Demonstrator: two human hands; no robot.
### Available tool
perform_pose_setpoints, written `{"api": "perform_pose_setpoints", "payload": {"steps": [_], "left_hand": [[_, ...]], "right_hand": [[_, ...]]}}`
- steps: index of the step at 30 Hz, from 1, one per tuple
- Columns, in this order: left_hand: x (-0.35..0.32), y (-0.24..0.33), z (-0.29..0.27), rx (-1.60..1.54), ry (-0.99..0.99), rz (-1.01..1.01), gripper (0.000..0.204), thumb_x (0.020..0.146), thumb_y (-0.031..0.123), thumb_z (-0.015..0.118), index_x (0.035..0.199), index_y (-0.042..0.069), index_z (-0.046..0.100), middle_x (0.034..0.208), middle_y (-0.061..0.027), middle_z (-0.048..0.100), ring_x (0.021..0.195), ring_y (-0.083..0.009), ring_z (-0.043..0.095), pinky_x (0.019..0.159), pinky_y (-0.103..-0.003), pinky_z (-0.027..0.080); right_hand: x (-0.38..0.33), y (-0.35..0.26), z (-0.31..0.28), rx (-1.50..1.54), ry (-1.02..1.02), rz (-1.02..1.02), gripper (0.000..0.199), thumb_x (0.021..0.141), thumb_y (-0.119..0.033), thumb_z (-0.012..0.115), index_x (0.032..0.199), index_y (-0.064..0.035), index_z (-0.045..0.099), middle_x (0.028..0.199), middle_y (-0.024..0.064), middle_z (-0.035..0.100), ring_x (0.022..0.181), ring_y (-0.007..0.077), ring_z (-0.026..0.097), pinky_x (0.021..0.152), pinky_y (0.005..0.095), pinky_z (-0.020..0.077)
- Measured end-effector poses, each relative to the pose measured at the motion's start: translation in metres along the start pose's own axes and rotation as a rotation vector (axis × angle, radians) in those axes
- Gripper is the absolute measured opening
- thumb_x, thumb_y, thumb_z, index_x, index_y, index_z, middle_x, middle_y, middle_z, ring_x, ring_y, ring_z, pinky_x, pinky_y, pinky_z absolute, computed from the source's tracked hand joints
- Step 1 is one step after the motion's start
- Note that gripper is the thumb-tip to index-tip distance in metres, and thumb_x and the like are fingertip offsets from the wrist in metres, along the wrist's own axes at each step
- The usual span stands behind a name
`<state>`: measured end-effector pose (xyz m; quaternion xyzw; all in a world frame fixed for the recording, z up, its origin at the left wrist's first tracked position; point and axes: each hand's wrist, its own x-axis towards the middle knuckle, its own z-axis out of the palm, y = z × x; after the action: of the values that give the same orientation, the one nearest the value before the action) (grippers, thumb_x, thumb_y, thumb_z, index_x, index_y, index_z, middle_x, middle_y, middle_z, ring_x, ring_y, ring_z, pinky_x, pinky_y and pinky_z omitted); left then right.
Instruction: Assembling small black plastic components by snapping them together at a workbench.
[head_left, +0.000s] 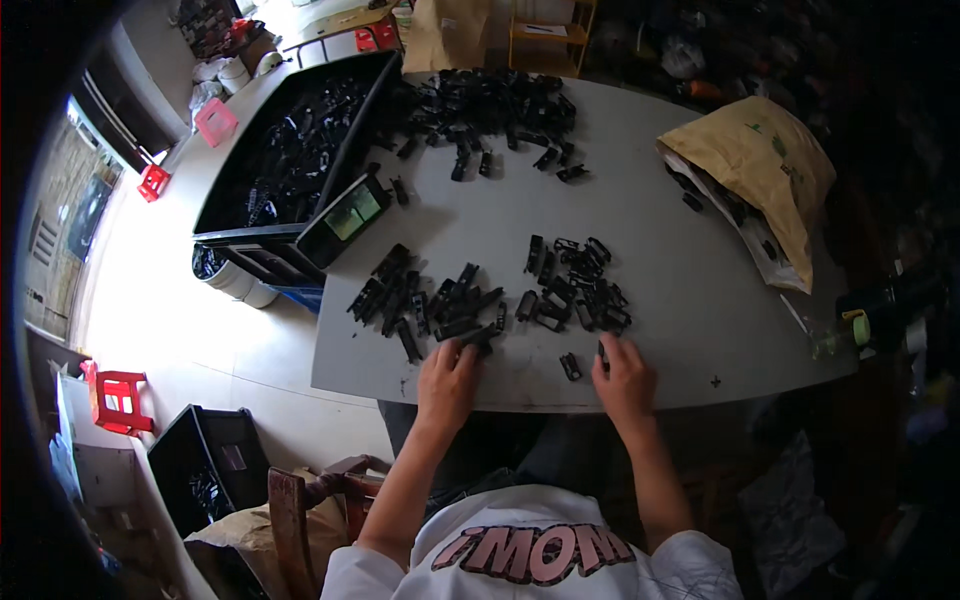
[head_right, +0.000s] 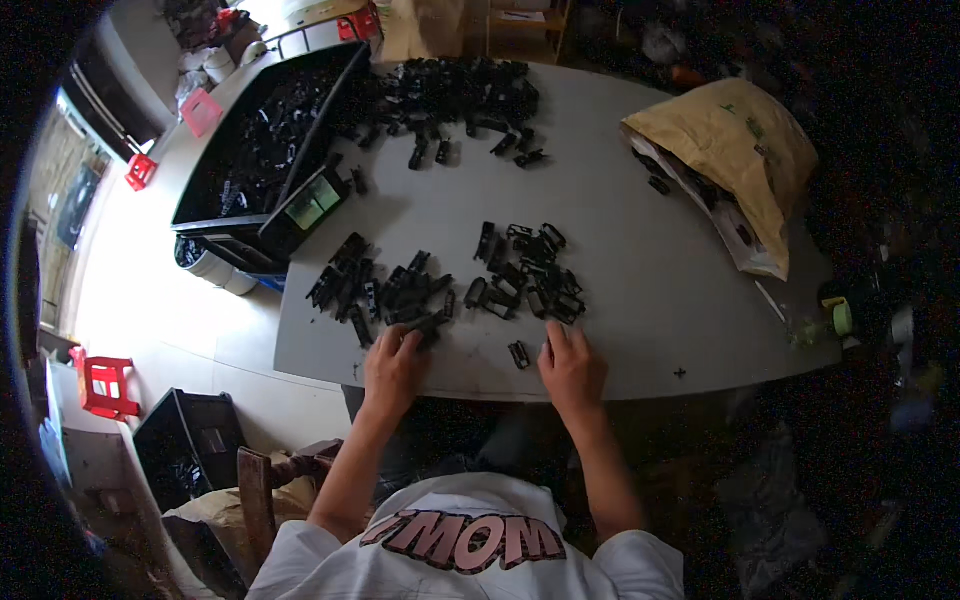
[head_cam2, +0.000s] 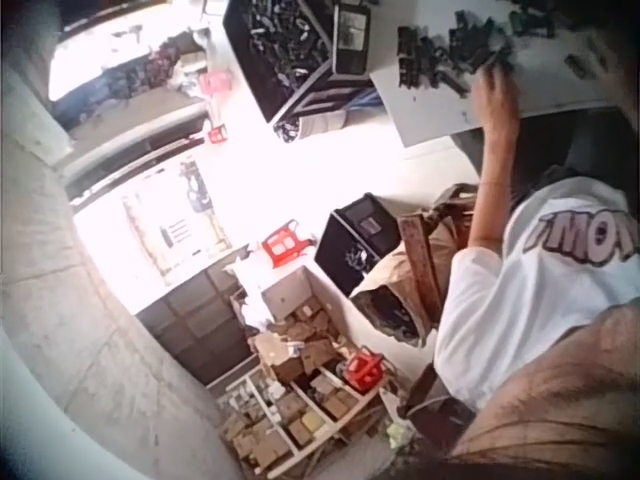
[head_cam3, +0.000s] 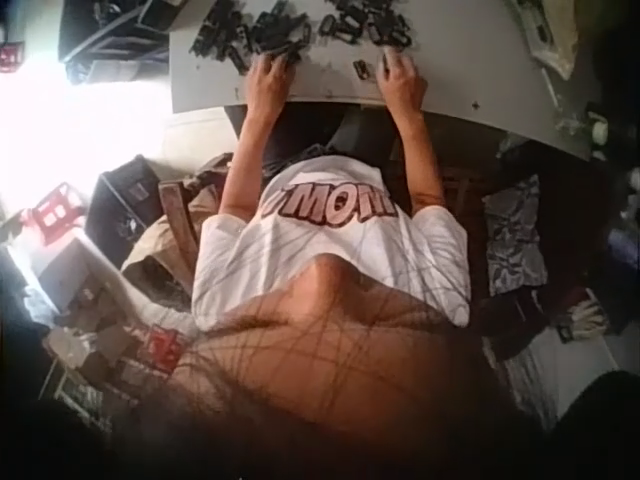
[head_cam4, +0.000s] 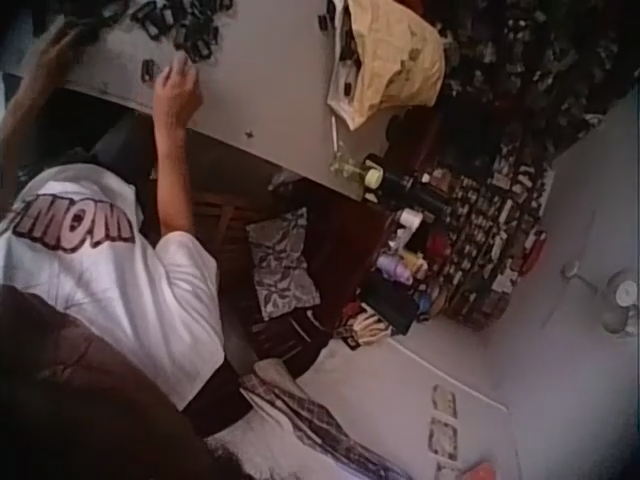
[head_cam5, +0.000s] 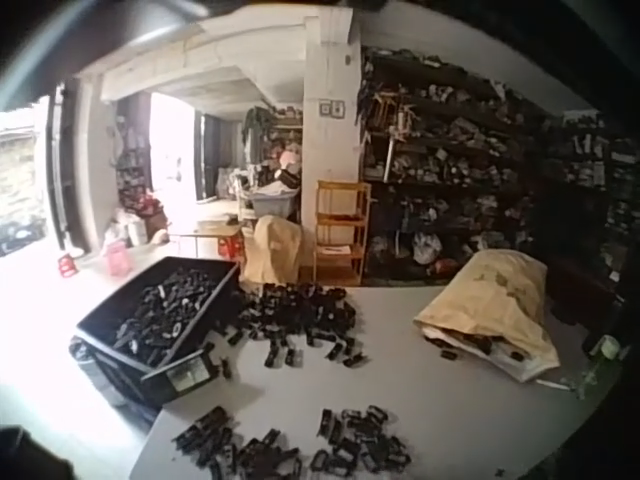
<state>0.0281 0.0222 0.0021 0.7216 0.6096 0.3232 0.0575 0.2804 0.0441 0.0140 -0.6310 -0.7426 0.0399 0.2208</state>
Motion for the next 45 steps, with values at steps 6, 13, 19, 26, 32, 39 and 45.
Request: {"api": "perform_pose_setpoints", "payload": {"steps": [6,13,19,26,32,39,45], "left_hand": [[-0.002,-0.002,0.001,-0.051,-0.057,0.075,0.018,0.075,0.002,0.065,0.09,0.003,0.054,0.095,-0.0124,0.056,0.079,-0.0309,0.059,0.065,-0.038,0.049],[-0.018,0.011,0.001,-0.687,-0.042,-0.271,0.027,0.076,-0.006,0.065,0.101,0.002,0.06,0.09,-0.0064,0.062,0.078,-0.0133,0.061,0.067,-0.026,0.049],[-0.025,0.006,0.005,-0.657,-0.231,-0.267,0.031,0.077,-0.005,0.066,0.106,0.002,0.062,0.095,-0.0096,0.065,0.082,-0.016,0.062,0.069,-0.026,0.049],[-0.022,0.011,0.0,-0.647,-0.26,-0.299,0.028,0.077,-0.003,0.066,0.103,0.002,0.064,0.096,-0.011,0.066,0.083,-0.016,0.063,0.072,-0.027,0.05],[-0.016,0.013,-0.005,-0.669,-0.406,-0.356,0.03,0.077,-0.002,0.067,0.106,0.002,0.063,0.088,-0.0102,0.067,0.074,-0.0105,0.063,0.068,-0.025,0.05],[-0.021,0.007,0.003,-0.706,-0.385,-0.251,0.033,0.08,-0.002,0.064,0.112,0.0,0.059,0.085,-0.0101,0.066,0.073,-0.0104,0.063,0.066,-0.025,0.051],[-0.023,0.019,0.005,-0.788,-0.306,-0.329,0.035,0.083,-0.001,0.057,0.117,0.001,0.054,0.09,-0.0164,0.066,0.078,-0.0213,0.067,0.07,-0.029,0.051]], "right_hand": [[-0.012,0.021,-0.007,-0.099,-0.205,-0.033,0.03,0.077,-0.004,0.059,0.106,-0.0122,0.059,0.092,0.0096,0.058,0.077,0.0329,0.06,0.062,0.041,0.0499],[-0.01,0.017,-0.025,0.09,-0.038,-0.237,0.029,0.072,-0.006,0.067,0.1,-0.0066,0.059,0.092,0.0104,0.057,0.078,0.0325,0.059,0.066,0.0397,0.0495],[-0.012,-0.03,-0.003,0.123,-0.046,0.044,0.027,0.075,-0.017,0.069,0.096,-0.0046,0.059,0.091,0.0118,0.057,0.079,0.0324,0.06,0.065,0.0408,0.0491],[-0.002,-0.042,0.014,-0.101,-0.207,0.158,0.024,0.077,-0.022,0.067,0.089,-0.0048,0.057,0.087,0.0116,0.055,0.078,0.032,0.06,0.064,0.0414,0.0487],[0.001,-0.049,0.007,0.272,-0.175,-0.099,0.024,0.07,-0.011,0.069,0.09,-0.0063,0.058,0.089,0.0109,0.054,0.082,0.0303,0.058,0.068,0.0402,0.049],[-0.003,-0.072,0.01,0.381,-0.28,-0.294,0.029,0.066,-0.005,0.07,0.094,-0.0043,0.06,0.092,0.0105,0.053,0.086,0.0289,0.056,0.072,0.0372,0.0491],[-0.011,-0.076,0.011,0.477,-0.212,-0.235,0.028,0.068,0.001,0.071,0.093,0.0013,0.059,0.093,0.0087,0.054,0.08,0.0196,0.057,0.064,0.0292,0.0484]]}}
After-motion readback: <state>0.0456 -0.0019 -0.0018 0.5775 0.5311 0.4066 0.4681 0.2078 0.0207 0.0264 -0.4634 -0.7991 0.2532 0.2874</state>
